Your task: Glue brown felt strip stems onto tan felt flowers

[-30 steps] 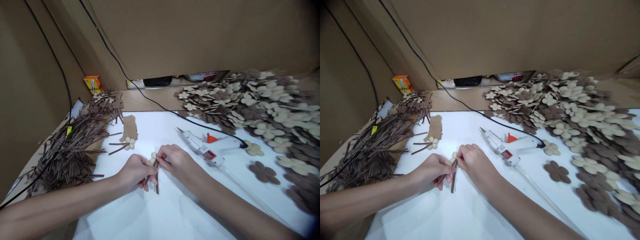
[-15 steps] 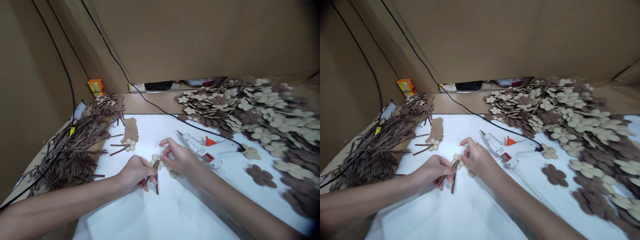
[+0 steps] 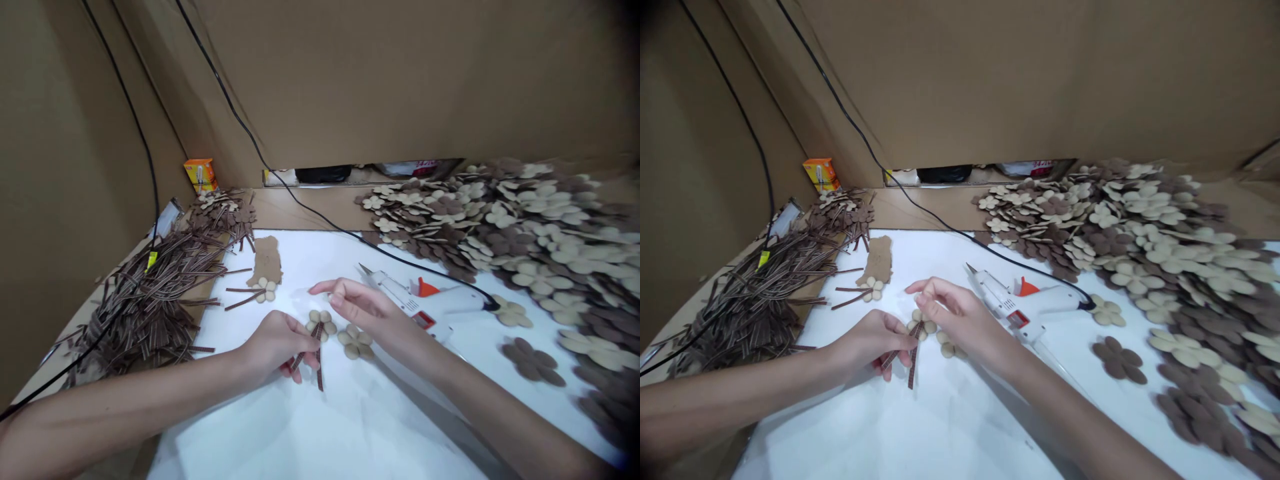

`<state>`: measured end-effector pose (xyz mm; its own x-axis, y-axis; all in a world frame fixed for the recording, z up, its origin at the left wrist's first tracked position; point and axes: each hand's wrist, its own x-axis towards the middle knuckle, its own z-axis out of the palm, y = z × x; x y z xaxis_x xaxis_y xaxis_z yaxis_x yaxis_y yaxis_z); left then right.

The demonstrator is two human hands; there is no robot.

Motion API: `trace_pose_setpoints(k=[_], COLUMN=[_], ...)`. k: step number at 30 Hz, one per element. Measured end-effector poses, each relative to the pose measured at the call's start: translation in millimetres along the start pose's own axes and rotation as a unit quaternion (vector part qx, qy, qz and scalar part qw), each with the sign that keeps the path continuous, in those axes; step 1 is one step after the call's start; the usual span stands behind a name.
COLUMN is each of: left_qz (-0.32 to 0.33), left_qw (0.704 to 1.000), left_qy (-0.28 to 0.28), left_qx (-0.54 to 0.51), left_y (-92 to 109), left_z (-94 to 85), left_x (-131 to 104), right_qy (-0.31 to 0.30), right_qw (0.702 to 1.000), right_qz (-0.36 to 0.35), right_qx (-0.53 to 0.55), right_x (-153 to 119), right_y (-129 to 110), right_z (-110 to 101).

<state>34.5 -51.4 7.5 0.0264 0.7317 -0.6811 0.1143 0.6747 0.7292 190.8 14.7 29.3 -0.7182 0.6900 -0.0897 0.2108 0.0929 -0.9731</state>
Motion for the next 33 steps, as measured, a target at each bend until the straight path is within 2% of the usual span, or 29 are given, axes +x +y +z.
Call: trace_pose_setpoints(k=[3,5,6,8,10,11,12,13,14,15,16,18,20,22,23,25,27,29,30,31,32,33], left_qz=[0.007,0.014,0.015,0.01,0.001,-0.001,-0.002,0.001,0.004,0.009,0.017,0.019,0.012,0.0,0.001,0.007,0.009,0.009,0.008,0.008,0.008,0.009], left_qw=[1.0,1.0,1.0,1.0,1.0,1.0,1.0,1.0,1.0,1.0,1.0,1.0,1.0,1.0,1.0,1.0,1.0,1.0,1.0,1.0,1.0,1.0], left_qy=[-0.003,-0.005,-0.006,-0.008,-0.01,-0.011,-0.012,-0.013,-0.012,-0.01,-0.009,-0.004,0.001,0.001,-0.001,-0.008,-0.013,-0.013,-0.012,-0.012,-0.012,-0.014], left_qx=[-0.01,-0.016,-0.016,-0.014,-0.013,-0.013,-0.015,-0.017,-0.018,-0.017,-0.015,-0.004,0.007,0.007,0.003,-0.007,-0.012,-0.011,-0.01,-0.01,-0.01,-0.01], left_y=[-2,-4,-5,-6,-6,-6,-6,-6,-6,-6,-5,-4,-3,-4,-4,-6,-8,-8,-9,-9,-9,-9], left_z=[-0.8,-1.5,-1.8,-2.4,-2.6,-2.6,-2.4,-2.1,-1.8,-1.5,-1.2,-0.8,-0.9,-1.3,-1.7,-2.3,-2.6,-2.6,-2.6,-2.6,-2.7,-3.0], left_x=[1,2,2,3,4,4,4,4,3,3,2,1,1,2,2,4,5,5,5,5,5,5], right_qy=[-0.121,-0.191,-0.209,-0.175,-0.085,-0.038,-0.002,0.02,0.026,0.013,-0.023,-0.136,-0.214,-0.238,-0.244,-0.24,-0.169,-0.052,-0.006,0.02,0.016,-0.016], right_qw=[0.991,0.981,0.971,0.925,0.846,0.814,0.797,0.799,0.817,0.846,0.883,0.949,0.971,0.97,0.97,0.956,0.912,0.86,0.845,0.843,0.854,0.876], right_qz=[0.022,0.014,0.01,0.014,0.015,-0.001,-0.031,-0.07,-0.108,-0.135,-0.145,-0.13,-0.096,-0.05,-0.019,0.043,0.072,0.029,-0.014,-0.061,-0.102,-0.13], right_qx=[0.045,-0.037,-0.119,-0.337,-0.527,-0.58,-0.603,-0.597,-0.567,-0.515,-0.445,-0.252,-0.052,0.026,-0.002,-0.163,-0.366,-0.507,-0.535,-0.535,-0.51,-0.464], right_x=[-3,-7,-9,-14,-17,-18,-18,-17,-15,-13,-12,-10,-10,-12,-13,-16,-18,-17,-16,-14,-13,-12], right_y=[-2,-5,-7,-9,-8,-7,-5,-3,-2,-1,-1,-5,-10,-15,-17,-17,-13,-7,-5,-5,-6,-8], right_z=[-2,-5,-6,-7,-2,2,6,9,12,14,14,9,-2,-14,-19,-27,-27,-21,-16,-12,-9,-7])
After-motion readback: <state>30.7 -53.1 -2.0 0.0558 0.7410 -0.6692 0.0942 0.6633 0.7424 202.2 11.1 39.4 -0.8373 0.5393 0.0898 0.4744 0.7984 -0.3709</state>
